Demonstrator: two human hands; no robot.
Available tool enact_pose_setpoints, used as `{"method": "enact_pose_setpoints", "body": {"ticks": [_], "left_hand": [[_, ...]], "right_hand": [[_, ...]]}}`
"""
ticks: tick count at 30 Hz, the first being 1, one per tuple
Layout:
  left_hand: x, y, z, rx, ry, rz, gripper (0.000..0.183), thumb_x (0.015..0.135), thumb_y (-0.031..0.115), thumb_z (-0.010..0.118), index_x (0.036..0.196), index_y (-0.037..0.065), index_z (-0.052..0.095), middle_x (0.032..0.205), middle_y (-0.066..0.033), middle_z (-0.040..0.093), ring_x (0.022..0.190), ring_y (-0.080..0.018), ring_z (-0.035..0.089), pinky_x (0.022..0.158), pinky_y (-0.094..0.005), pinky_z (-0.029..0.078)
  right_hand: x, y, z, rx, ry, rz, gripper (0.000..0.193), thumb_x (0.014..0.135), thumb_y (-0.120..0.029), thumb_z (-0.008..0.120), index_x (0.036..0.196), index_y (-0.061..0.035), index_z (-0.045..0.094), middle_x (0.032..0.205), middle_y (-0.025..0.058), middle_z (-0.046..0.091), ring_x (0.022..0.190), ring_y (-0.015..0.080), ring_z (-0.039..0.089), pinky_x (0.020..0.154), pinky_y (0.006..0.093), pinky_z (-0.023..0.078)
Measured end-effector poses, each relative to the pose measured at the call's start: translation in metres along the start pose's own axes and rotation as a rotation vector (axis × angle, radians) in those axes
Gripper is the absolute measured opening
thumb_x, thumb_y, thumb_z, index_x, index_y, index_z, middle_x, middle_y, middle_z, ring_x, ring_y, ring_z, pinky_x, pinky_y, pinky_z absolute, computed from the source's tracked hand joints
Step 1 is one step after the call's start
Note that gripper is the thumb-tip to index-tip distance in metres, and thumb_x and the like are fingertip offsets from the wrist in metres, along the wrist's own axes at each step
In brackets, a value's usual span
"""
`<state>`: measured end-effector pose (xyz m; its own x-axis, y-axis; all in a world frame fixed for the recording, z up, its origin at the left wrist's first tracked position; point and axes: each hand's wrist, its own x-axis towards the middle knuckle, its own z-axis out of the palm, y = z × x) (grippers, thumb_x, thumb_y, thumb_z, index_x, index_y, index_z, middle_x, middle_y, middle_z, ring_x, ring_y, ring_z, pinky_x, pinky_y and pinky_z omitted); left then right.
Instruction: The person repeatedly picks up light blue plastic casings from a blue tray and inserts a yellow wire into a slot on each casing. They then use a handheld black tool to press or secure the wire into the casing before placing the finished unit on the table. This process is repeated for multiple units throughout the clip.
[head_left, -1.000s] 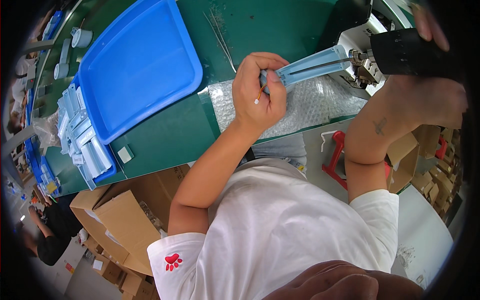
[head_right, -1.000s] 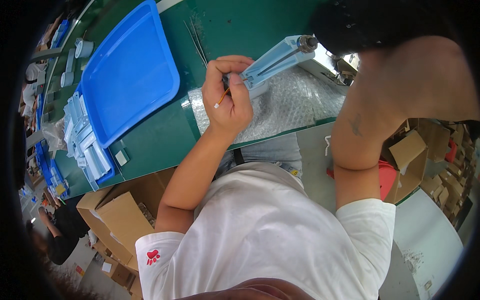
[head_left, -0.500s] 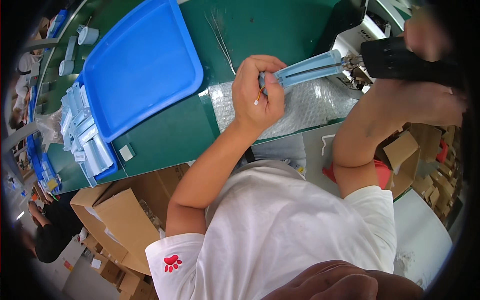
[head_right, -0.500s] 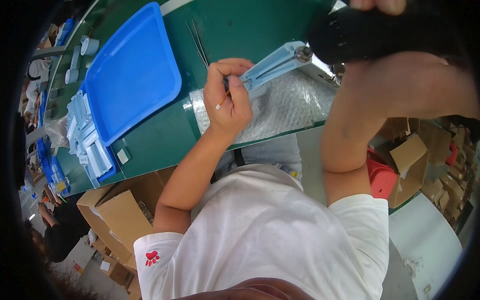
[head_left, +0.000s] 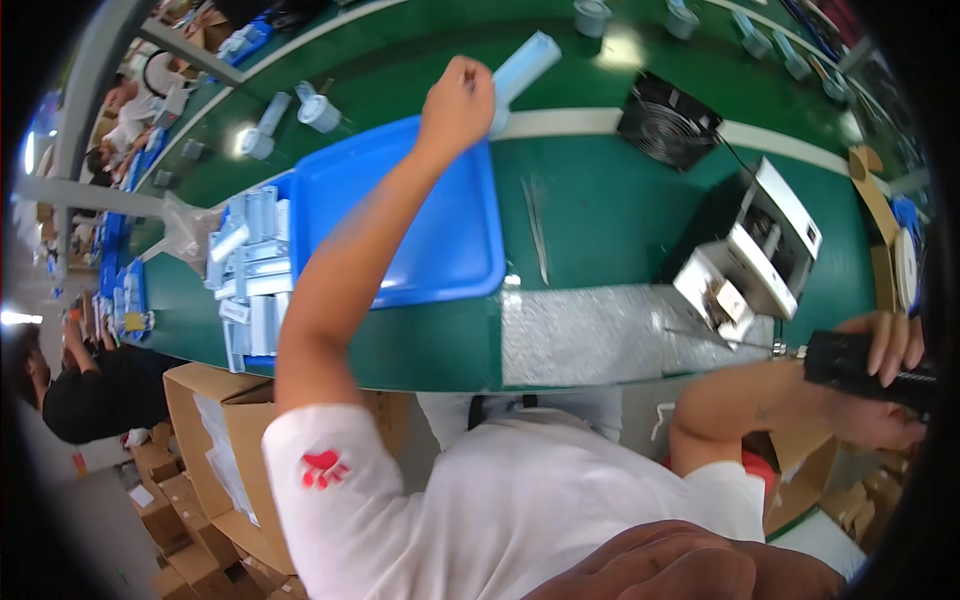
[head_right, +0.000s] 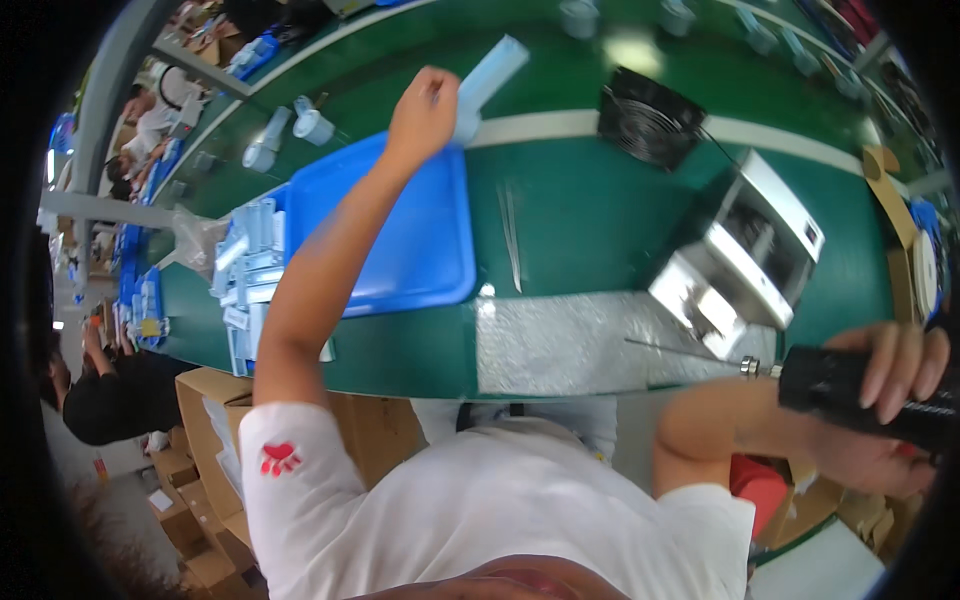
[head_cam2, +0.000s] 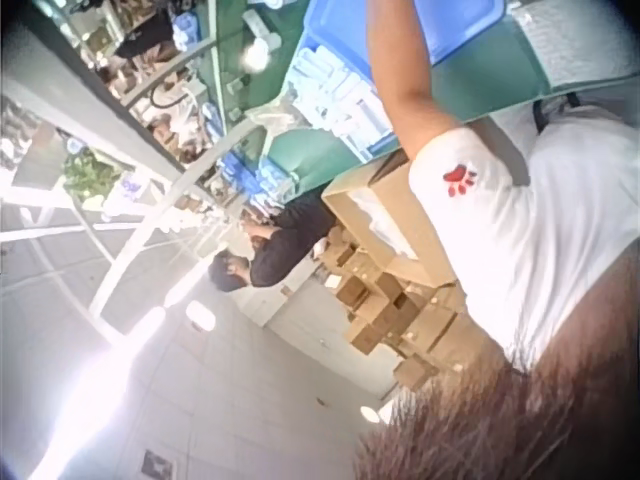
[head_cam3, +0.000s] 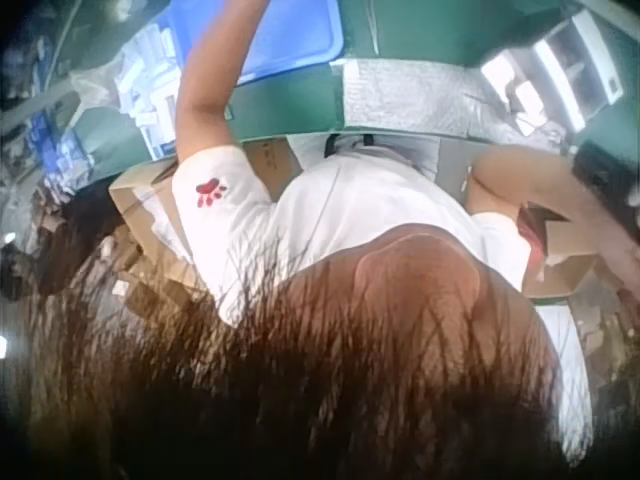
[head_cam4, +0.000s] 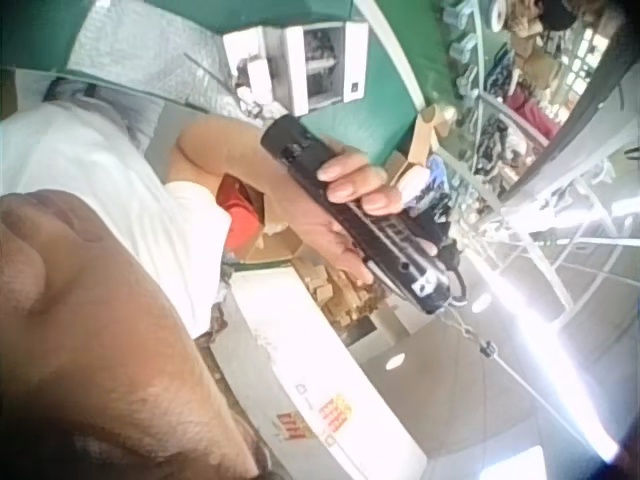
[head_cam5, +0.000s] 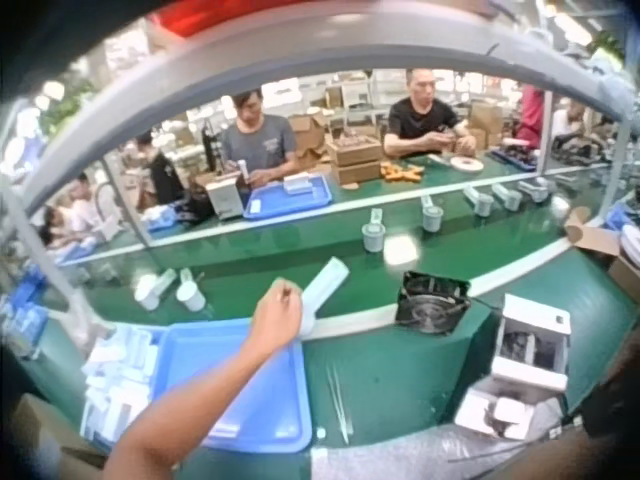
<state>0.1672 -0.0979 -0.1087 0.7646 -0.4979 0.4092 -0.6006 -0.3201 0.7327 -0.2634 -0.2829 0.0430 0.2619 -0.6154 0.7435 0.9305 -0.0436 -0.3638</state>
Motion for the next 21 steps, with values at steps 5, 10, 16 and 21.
{"method": "enact_pose_setpoints", "body": {"ticks": [5, 10, 16, 21], "left_hand": [[0.173, -0.061, 0.054, 0.482, -0.021, -0.130, 0.031, 0.098, 0.027, 0.051, 0.108, 0.001, 0.064, 0.128, -0.0228, 0.062, 0.112, -0.0403, 0.067, 0.094, -0.0490, 0.055], [0.210, -0.085, 0.096, 0.114, 0.080, -0.537, 0.080, 0.096, 0.042, 0.058, 0.149, -0.009, 0.029, 0.145, -0.0299, 0.046, 0.134, -0.0442, 0.049, 0.113, -0.0485, 0.041], [0.154, -0.129, -0.018, 0.819, -0.093, -0.323, 0.104, 0.086, 0.071, 0.053, 0.157, -0.001, 0.031, 0.159, -0.0281, 0.035, 0.148, -0.0453, 0.031, 0.117, -0.0639, 0.026], [0.093, -0.157, -0.127, 0.938, 0.160, -0.599, 0.090, 0.079, 0.058, 0.078, 0.141, 0.000, 0.051, 0.149, -0.0270, 0.035, 0.135, -0.0481, 0.040, 0.104, -0.0626, 0.044]], "right_hand": [[-0.046, 0.035, 0.002, -0.289, 0.089, 0.144, 0.084, 0.080, -0.064, 0.077, 0.106, 0.0082, 0.044, 0.095, 0.0121, 0.045, 0.068, 0.0177, 0.054, 0.059, 0.0292, 0.047], [-0.065, 0.052, -0.005, -0.243, 0.072, 0.168, 0.078, 0.079, -0.064, 0.077, 0.107, 0.0041, 0.051, 0.096, 0.0141, 0.046, 0.066, 0.0184, 0.052, 0.057, 0.0278, 0.046], [-0.066, 0.053, -0.024, -0.161, 0.101, 0.149, 0.071, 0.077, -0.057, 0.076, 0.108, 0.0020, 0.053, 0.099, 0.0138, 0.046, 0.070, 0.0186, 0.051, 0.063, 0.0300, 0.045], [-0.069, 0.054, -0.019, -0.221, 0.067, 0.137, 0.075, 0.081, -0.059, 0.073, 0.113, 0.0046, 0.049, 0.099, 0.0143, 0.047, 0.068, 0.0183, 0.052, 0.062, 0.0311, 0.045]]}}
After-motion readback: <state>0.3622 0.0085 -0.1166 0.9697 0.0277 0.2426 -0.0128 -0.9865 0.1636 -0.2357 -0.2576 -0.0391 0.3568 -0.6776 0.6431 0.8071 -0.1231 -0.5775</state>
